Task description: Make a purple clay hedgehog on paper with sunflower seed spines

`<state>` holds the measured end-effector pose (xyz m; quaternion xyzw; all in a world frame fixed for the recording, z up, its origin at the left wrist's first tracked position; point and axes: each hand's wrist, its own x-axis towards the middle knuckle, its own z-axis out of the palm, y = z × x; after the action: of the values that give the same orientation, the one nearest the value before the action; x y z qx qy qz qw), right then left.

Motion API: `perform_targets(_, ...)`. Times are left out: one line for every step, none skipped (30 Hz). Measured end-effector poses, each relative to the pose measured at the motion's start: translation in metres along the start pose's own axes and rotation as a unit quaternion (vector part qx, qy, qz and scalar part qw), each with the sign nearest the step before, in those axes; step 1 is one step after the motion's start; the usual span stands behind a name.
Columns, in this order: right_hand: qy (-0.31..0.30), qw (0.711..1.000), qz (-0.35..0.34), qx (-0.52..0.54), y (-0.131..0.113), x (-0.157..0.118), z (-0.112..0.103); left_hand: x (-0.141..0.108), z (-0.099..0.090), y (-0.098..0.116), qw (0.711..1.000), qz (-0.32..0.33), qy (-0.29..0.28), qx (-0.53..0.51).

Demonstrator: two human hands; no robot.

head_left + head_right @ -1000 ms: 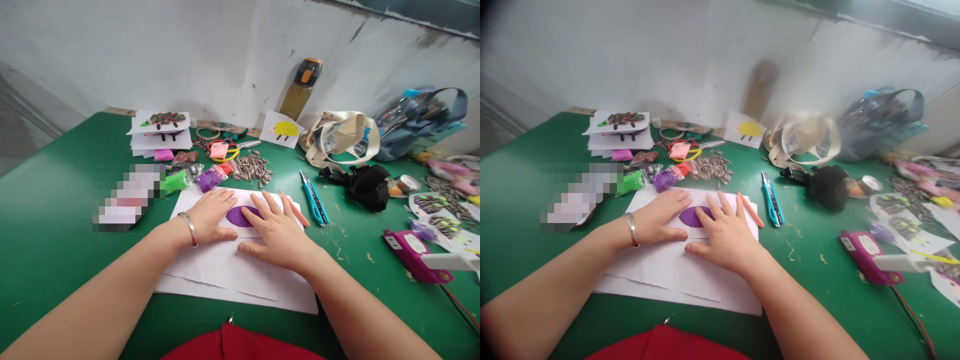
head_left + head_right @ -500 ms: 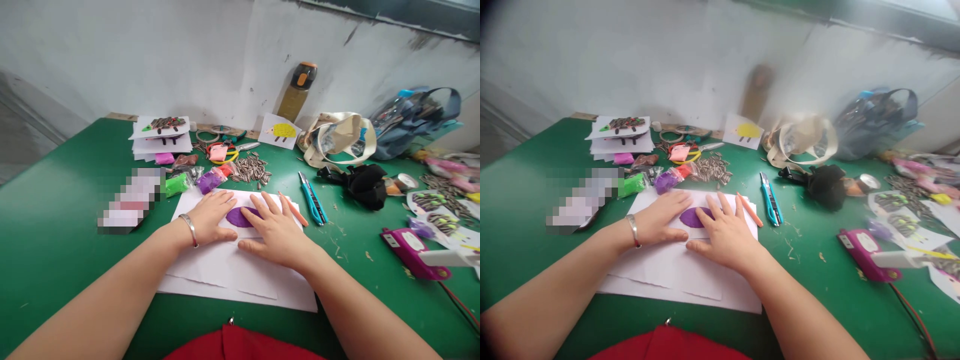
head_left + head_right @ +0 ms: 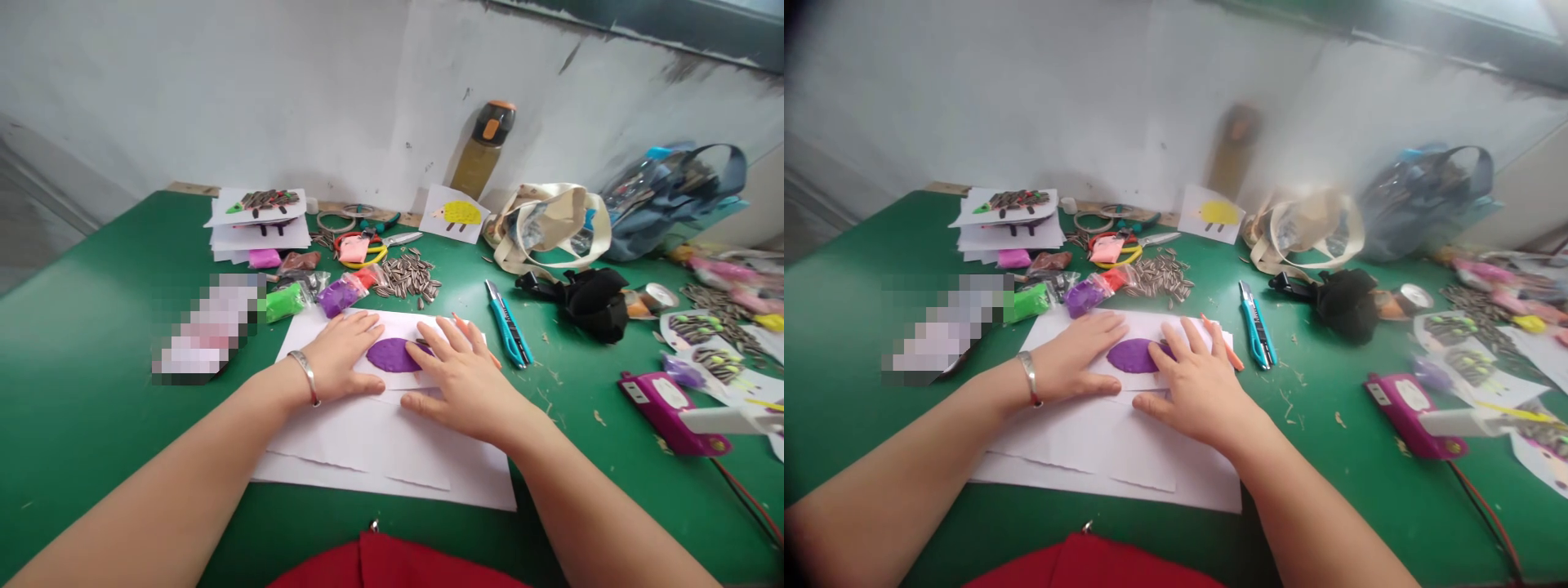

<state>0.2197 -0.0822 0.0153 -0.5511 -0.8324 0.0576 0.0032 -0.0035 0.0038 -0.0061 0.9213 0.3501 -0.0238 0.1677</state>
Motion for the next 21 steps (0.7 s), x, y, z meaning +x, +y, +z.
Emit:
perform_targets(0.000, 1.000, -0.003, -0.001, 0.0008, -0.0004, -0.0003, 0.0000, 0.0007, -0.0009, 1.000, 0.004, 0.003, 0.001)
perform_targets(0.001, 1.000, -0.002, 0.000, 0.0014, -0.0007, -0.0006, 0.0000, 0.0013, -0.0017, 1.000, 0.007, 0.006, 0.001)
perform_targets(0.000, 1.000, 0.002, 0.003, 0.0020, -0.0009, -0.0009, 0.0001, 0.0017, -0.0022, 1.000, 0.009, 0.008, 0.002)
perform_targets(-0.001, 1.000, 0.009, 0.007, 0.0023, -0.0011, -0.0010, 0.0002, 0.0019, -0.0024, 1.000, 0.010, 0.009, 0.002)
perform_targets(-0.002, 1.000, 0.017, 0.011, 0.0024, -0.0011, -0.0011, 0.0003, 0.0019, -0.0023, 1.000, 0.010, 0.008, 0.003)
perform_targets(-0.003, 1.000, 0.022, 0.014, 0.0021, -0.0009, -0.0011, 0.0004, 0.0016, -0.0019, 1.000, 0.008, 0.006, 0.003)
perform_targets(-0.005, 1.000, 0.021, 0.015, 0.0016, -0.0005, -0.0010, 0.0005, 0.0012, -0.0014, 1.000, 0.006, 0.004, 0.004)
perform_targets(-0.007, 1.000, 0.017, 0.015, 0.0008, 0.0002, -0.0010, 0.0006, 0.0007, -0.0009, 1.000, 0.004, 0.002, 0.005)
perform_targets(-0.008, 1.000, 0.011, 0.013, -0.0001, 0.0010, -0.0011, 0.0008, 0.0003, -0.0003, 1.000, 0.003, 0.002, 0.007)
perform_targets(-0.008, 1.000, 0.006, 0.012, -0.0009, 0.0018, -0.0014, 0.0009, -0.0002, 0.0001, 1.000, 0.004, 0.004, 0.009)
perform_targets(-0.009, 1.000, 0.001, 0.010, -0.0016, 0.0025, -0.0017, 0.0010, -0.0005, 0.0004, 1.000, 0.007, 0.007, 0.012)
perform_targets(-0.008, 1.000, 0.000, 0.010, -0.0021, 0.0029, -0.0020, 0.0010, -0.0008, 0.0006, 1.000, 0.009, 0.009, 0.014)
perform_targets(-0.007, 1.000, 0.001, 0.009, -0.0023, 0.0028, -0.0023, 0.0010, -0.0011, 0.0008, 1.000, 0.012, 0.010, 0.014)
perform_targets(-0.006, 1.000, 0.003, 0.009, -0.0023, 0.0024, -0.0026, 0.0009, -0.0014, 0.0010, 1.000, 0.013, 0.009, 0.013)
perform_targets(-0.006, 1.000, 0.002, 0.009, -0.0021, 0.0017, -0.0028, 0.0008, -0.0017, 0.0013, 1.000, 0.011, 0.007, 0.010)
perform_targets(-0.006, 1.000, -0.001, 0.008, -0.0020, 0.0007, -0.0029, 0.0007, -0.0021, 0.0017, 1.000, 0.009, 0.004, 0.007)
perform_targets(-0.007, 1.000, -0.005, 0.007, -0.0018, -0.0004, -0.0028, 0.0006, -0.0025, 0.0022, 1.000, 0.006, 0.002, 0.005)
perform_targets(-0.008, 1.000, -0.013, 0.005, -0.0018, -0.0014, -0.0027, 0.0005, -0.0030, 0.0028, 1.000, 0.002, -0.002, 0.005)
perform_targets(-0.009, 1.000, -0.021, 0.003, -0.0019, -0.0021, -0.0025, 0.0005, -0.0035, 0.0035, 1.000, -0.003, -0.006, 0.005)
perform_targets(-0.010, 1.000, -0.027, 0.001, -0.0021, -0.0025, -0.0023, 0.0005, -0.0039, 0.0041, 1.000, -0.007, -0.010, 0.007)
perform_targets(-0.010, 0.999, -0.032, -0.002, -0.0023, -0.0026, -0.0021, 0.0005, -0.0042, 0.0046, 1.000, -0.010, -0.015, 0.009)
